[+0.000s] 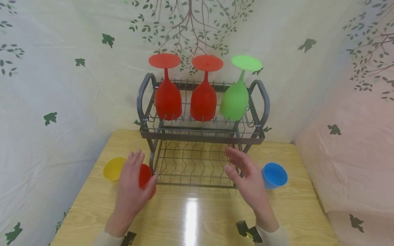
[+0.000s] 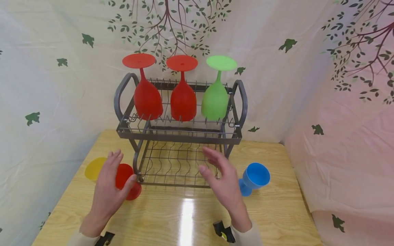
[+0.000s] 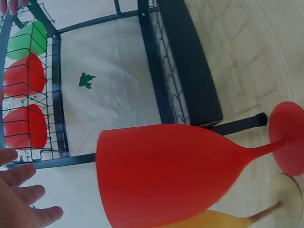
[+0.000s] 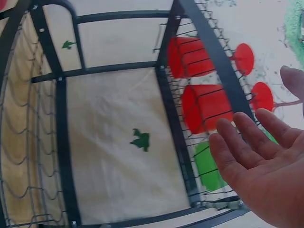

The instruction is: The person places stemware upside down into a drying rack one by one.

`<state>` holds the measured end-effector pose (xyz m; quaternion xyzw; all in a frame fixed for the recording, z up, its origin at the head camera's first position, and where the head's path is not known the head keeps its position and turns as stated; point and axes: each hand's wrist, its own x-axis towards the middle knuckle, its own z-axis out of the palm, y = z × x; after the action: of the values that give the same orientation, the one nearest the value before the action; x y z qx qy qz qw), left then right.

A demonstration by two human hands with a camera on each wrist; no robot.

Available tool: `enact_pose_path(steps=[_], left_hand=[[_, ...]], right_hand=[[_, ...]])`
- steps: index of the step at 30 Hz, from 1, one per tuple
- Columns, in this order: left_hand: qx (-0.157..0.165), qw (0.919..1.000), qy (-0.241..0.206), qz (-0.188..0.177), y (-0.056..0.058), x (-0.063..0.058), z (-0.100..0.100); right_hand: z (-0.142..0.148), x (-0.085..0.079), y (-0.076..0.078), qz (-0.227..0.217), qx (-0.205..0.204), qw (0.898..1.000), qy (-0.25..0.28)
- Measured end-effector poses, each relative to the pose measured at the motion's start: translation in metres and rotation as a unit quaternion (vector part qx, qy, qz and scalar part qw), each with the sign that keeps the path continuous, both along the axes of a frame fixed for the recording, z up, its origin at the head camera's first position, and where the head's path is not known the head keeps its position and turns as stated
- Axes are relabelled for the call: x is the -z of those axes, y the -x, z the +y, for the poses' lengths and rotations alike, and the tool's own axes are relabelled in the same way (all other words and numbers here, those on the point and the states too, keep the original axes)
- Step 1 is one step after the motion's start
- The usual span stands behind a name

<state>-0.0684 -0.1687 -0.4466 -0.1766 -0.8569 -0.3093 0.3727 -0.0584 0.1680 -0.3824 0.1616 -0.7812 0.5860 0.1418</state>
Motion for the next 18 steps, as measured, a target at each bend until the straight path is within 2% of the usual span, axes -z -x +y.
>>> enact_pose_path(steps=[6, 11, 15, 18], left_hand=[[-0.001, 0.9995, 0.024, -0.019, -0.001, 0.005, -0.008], [0.008, 0.9973, 0.060, -0.041, 0.000, 0.006, -0.017], [0.018, 0.9919, 0.101, -0.075, 0.003, 0.004, -0.027], [0.025, 0.9847, 0.132, -0.111, 0.005, 0.003, -0.035]], right_hand=[[0.000, 0.019, -0.001, -0.012, -0.018, 1.000, -0.017], [0.001, 0.031, -0.004, -0.038, -0.011, 0.999, -0.032], [0.002, 0.037, -0.005, -0.052, -0.007, 0.998, -0.042], [0.004, 0.040, -0.005, -0.055, -0.004, 0.997, -0.050]])
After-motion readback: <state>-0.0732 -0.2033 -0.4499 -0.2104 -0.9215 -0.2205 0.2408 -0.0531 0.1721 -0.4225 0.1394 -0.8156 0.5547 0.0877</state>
